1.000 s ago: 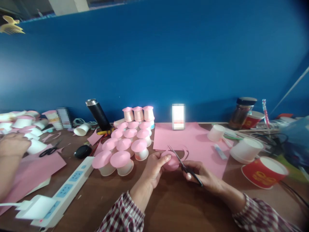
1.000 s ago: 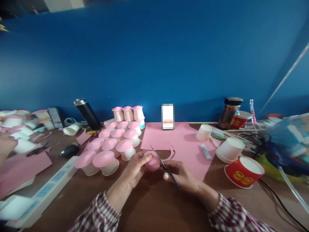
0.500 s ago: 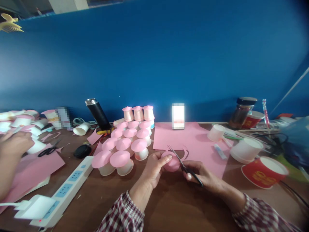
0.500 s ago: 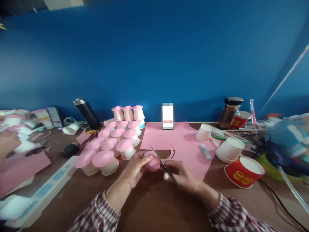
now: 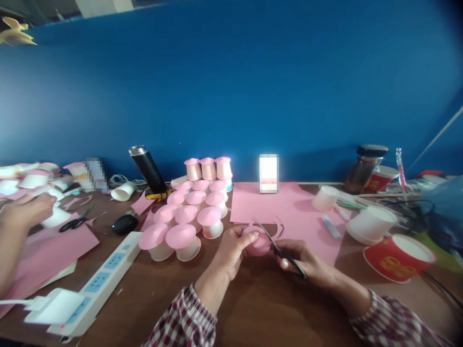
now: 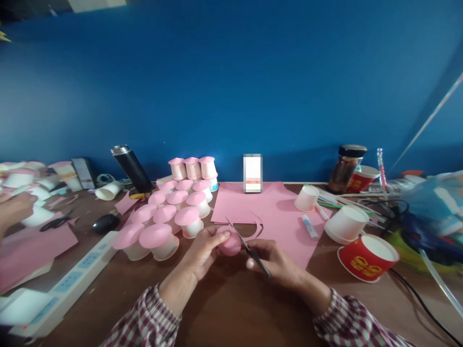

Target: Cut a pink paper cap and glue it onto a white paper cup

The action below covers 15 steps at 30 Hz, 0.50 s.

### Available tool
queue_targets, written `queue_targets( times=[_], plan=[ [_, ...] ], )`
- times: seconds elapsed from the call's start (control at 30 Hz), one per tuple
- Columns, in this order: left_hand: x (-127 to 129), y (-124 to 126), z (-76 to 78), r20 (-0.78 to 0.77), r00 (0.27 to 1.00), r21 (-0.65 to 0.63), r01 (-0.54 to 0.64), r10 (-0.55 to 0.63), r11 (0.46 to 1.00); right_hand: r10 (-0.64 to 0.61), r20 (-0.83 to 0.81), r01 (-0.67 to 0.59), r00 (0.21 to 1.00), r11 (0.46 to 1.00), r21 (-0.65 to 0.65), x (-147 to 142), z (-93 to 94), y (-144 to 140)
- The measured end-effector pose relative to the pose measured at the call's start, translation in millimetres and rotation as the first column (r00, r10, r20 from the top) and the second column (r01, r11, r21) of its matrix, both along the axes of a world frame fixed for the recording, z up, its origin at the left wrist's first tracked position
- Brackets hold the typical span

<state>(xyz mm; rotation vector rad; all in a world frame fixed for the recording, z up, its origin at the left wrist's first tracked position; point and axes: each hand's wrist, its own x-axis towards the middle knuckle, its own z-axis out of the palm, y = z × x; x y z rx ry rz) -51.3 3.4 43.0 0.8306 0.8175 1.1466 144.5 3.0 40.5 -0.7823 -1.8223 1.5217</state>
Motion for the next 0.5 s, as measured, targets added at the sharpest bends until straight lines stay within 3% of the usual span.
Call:
queue_targets(
  times=[0.5],
  plan=[
    [0.1,-0.3,0.5,0.012,1.0,-0.035,-0.007,0.007,0.999,-0.009,0.007,0.009,1.0,1.0,0.012,1.4,-0.3,0.2]
  ],
)
